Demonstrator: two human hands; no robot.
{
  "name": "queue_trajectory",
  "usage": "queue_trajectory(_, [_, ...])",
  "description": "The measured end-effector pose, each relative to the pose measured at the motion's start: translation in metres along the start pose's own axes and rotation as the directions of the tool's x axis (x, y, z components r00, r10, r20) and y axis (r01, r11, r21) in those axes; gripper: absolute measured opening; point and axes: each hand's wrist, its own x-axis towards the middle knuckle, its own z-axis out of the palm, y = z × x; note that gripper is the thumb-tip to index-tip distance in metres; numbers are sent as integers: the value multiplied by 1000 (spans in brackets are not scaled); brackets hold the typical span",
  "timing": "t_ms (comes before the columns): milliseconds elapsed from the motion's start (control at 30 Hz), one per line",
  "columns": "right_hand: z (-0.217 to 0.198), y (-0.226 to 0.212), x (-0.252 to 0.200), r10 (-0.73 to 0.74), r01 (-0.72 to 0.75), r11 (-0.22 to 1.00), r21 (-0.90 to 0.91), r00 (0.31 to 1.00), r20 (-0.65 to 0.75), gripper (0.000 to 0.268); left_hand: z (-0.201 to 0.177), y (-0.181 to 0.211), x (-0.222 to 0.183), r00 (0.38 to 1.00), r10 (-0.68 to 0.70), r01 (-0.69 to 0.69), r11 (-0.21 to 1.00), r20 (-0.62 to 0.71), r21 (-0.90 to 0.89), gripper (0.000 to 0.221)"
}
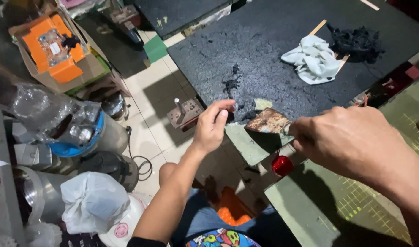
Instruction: Using a metal scraper to remove dried ink and adhesive residue from a screen printing platen.
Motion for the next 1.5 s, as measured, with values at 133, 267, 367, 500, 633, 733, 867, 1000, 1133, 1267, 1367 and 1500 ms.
queue_trajectory(133, [-5,-4,-1,5,-5,1000,-5,1000,-12,29,4,1,-4,1000,-2,2,1000,-16,-2,38])
queue_trajectory(267, [16,0,5,20,-16,996,90,999,-50,32,5,5,3,999,-20,18,998,-33,-57,39])
queue_trajectory(367, [27,12,6,-15,54,965,257,989,-149,36,3,8,8,995,-3,-6,995,-95,-100,36])
queue_trajectory(500, [21,14,-10,129,-31,840,542,981,-144,39,3,8,1,990,44,-44,999,-136,2,45])
queue_trajectory(633, [27,23,-19,250,-133,887,442,944,-217,41,9,-10,-5,997,67,-60,979,-26,196,67])
queue_trajectory(733, [46,12,-21,102,-35,967,252,961,-258,33,13,-34,-11,974,220,-223,895,53,385,70])
queue_trajectory(867, [41,-9,-12,100,-77,985,152,983,-151,38,20,-51,-15,966,259,-245,892,16,379,70])
queue_trajectory(1000, [21,-13,-2,54,-53,996,73,998,-18,29,24,-50,-13,946,321,-283,891,-50,356,73])
queue_trajectory(1133, [18,-13,0,45,-43,991,125,999,-12,36,30,-48,-16,946,315,-270,893,-73,359,78])
queue_trajectory(1267, [39,-7,8,15,-9,995,102,998,-56,31,29,-47,-15,949,308,-265,894,-66,362,76])
queue_trajectory(1367, [43,1,10,51,70,911,407,959,-278,30,23,-40,-11,956,288,-261,916,-47,306,71])
queue_trajectory(1500, [38,11,11,229,-101,566,818,973,-38,34,17,-31,-18,964,265,-255,938,-11,235,67])
